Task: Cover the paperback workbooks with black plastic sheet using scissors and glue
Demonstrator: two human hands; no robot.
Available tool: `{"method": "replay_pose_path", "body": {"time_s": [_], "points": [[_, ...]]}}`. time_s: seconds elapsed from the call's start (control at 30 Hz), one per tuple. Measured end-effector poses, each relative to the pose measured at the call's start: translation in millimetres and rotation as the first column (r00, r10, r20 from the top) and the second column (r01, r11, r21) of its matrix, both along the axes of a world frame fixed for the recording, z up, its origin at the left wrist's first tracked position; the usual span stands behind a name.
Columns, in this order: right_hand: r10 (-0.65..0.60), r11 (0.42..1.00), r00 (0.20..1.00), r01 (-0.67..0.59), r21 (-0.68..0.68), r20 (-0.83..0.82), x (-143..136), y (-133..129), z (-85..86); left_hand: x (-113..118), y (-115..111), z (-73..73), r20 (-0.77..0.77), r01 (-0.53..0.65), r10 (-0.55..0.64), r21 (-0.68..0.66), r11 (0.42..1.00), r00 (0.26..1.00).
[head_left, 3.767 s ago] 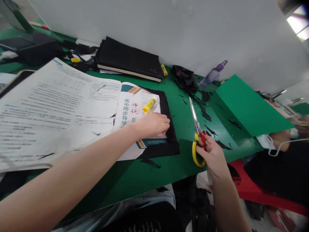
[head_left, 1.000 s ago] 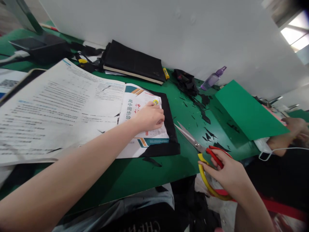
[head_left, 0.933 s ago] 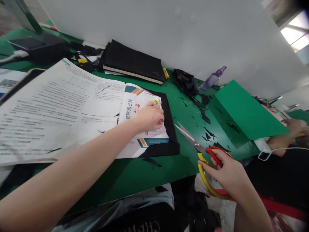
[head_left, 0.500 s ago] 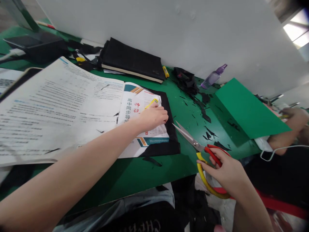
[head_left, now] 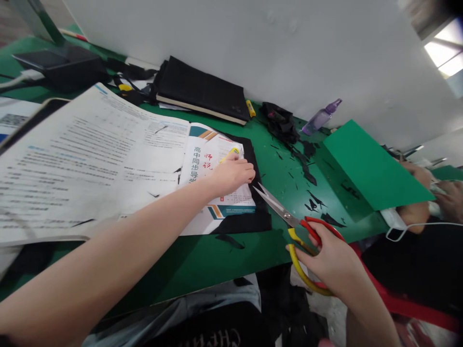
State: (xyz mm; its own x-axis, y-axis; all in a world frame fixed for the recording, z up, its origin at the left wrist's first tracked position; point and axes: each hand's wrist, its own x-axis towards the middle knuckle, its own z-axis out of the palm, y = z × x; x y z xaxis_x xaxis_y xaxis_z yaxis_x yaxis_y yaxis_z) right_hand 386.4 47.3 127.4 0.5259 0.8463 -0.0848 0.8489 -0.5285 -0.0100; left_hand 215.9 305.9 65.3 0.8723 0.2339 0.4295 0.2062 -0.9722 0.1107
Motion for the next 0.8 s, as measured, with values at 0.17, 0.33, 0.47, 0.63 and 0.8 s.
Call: {"method": "replay_pose_path", "body": {"time_s": [0.17, 0.33, 0.47, 0.63, 0.8], "points": [[0.003, 1.000, 1.000, -0.003, -0.019, -0.009, 3, 0, 0.5, -1, 0, 1.6, 0.016, -0.050, 0.050, -0.006, 0.999, 0.999], [-0.079, 0.997, 0.996, 0.079, 0.009, -0.039, 4, 2, -0.8, -2, -5, 8.8, 0.021, -0.192, 0.192, -0.034, 0.981, 0.981], [-0.139, 0.988, 0.989, 0.142, 0.060, -0.048, 5, 3, -1.9, -3, -6, 12.0, 0.019, -0.304, 0.305, -0.057, 0.951, 0.952], [-0.109, 0.990, 0.993, 0.113, 0.080, -0.046, 9, 3, -4.9, -7, 0, 8.7, -0.027, -0.218, 0.217, -0.032, 0.975, 0.976], [-0.103, 0.992, 0.994, 0.106, 0.072, -0.049, 9, 4, -6.8, -8, -2, 9.2, -0.088, -0.007, 0.007, -0.001, 1.000, 0.996]]}}
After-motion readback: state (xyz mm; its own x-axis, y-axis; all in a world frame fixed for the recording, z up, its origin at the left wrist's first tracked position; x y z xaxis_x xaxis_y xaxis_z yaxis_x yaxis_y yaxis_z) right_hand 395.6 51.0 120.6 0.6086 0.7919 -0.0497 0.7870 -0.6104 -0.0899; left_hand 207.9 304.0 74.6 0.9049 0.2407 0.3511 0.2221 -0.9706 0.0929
